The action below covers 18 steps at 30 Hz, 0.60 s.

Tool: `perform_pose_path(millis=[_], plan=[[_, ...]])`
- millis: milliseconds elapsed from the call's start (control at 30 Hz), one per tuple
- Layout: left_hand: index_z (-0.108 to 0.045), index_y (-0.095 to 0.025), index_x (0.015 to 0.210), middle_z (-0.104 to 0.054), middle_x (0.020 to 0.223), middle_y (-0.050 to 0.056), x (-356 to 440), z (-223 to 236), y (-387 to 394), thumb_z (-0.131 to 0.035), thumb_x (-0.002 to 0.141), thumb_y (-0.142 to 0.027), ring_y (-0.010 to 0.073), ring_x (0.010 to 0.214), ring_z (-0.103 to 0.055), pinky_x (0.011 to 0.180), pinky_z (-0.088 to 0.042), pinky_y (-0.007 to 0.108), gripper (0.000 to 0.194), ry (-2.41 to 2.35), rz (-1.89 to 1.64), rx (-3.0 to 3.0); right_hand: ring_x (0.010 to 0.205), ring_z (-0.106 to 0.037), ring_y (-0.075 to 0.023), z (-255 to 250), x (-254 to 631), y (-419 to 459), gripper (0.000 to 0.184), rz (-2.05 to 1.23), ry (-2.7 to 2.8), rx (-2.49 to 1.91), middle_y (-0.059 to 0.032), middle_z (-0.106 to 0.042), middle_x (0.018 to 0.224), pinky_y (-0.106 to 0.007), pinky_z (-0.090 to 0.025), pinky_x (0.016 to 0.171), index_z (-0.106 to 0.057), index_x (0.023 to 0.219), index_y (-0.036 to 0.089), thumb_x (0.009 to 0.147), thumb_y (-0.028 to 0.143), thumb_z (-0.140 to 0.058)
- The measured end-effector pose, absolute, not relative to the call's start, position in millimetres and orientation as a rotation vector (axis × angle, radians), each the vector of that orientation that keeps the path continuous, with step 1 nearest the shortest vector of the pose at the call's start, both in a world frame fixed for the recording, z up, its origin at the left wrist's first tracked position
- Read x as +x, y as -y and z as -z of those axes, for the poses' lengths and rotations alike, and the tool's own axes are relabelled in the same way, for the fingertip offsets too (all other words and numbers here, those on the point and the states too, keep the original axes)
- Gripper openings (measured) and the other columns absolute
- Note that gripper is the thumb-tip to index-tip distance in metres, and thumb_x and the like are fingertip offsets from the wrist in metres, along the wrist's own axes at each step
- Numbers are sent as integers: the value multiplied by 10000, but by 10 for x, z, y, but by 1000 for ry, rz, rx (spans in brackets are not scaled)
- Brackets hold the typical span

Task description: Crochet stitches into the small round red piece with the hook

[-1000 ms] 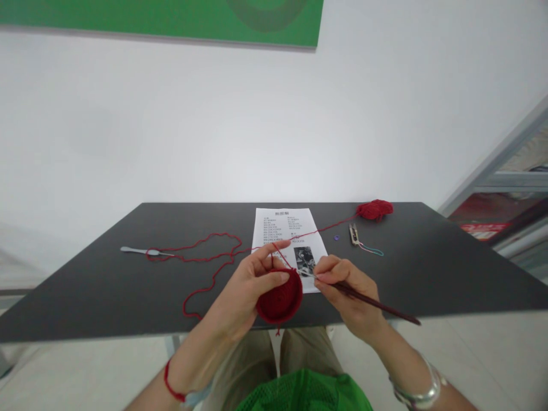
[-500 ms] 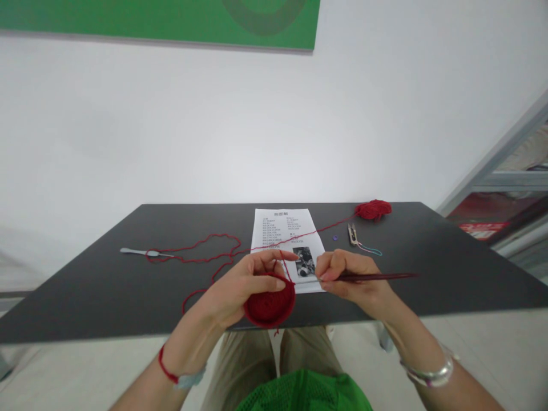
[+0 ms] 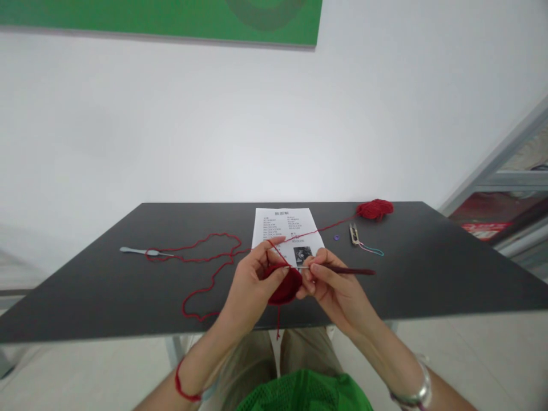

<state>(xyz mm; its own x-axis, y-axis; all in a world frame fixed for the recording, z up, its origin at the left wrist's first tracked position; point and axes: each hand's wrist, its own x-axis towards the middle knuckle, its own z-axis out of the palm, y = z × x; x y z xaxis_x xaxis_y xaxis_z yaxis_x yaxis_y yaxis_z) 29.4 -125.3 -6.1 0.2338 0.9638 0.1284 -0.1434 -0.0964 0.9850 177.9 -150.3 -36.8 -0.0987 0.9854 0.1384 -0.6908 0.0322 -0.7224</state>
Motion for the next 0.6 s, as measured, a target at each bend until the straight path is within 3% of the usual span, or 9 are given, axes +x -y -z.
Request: perform_pose_path(millis=[100, 467, 600], plan=[[-609, -146, 1093, -586, 670, -44, 284, 98, 1247, -705, 686, -156, 101, 601, -528, 577, -388, 219, 418, -814, -1126, 1213, 529, -548, -67, 351, 1732, 1531, 147, -1451, 736, -492, 45, -616, 635, -206, -583, 554, -591, 717, 189, 769, 193, -728], [-604, -164, 1130, -609, 677, -53, 258, 98, 1236, -752, 663, -125, 72, 580, -527, 558, -377, 199, 491, -688, -1019, 1082, 482, -532, -29, 325, 1760, 1493, 181, -1686, 436, -483, 36, -623, 605, -75, -481, 422, -606, 668, 159, 698, 157, -784], [-599, -137, 1126, -613, 675, -44, 274, 109, 1248, -740, 669, -129, 85, 602, -539, 567, -389, 208, 478, -731, -1048, 1136, 481, -539, -33, 326, 1727, 1509, 190, -1631, 434, -502, 34, -626, 605, -68, -470, 398, -610, 671, 160, 687, 170, -800]])
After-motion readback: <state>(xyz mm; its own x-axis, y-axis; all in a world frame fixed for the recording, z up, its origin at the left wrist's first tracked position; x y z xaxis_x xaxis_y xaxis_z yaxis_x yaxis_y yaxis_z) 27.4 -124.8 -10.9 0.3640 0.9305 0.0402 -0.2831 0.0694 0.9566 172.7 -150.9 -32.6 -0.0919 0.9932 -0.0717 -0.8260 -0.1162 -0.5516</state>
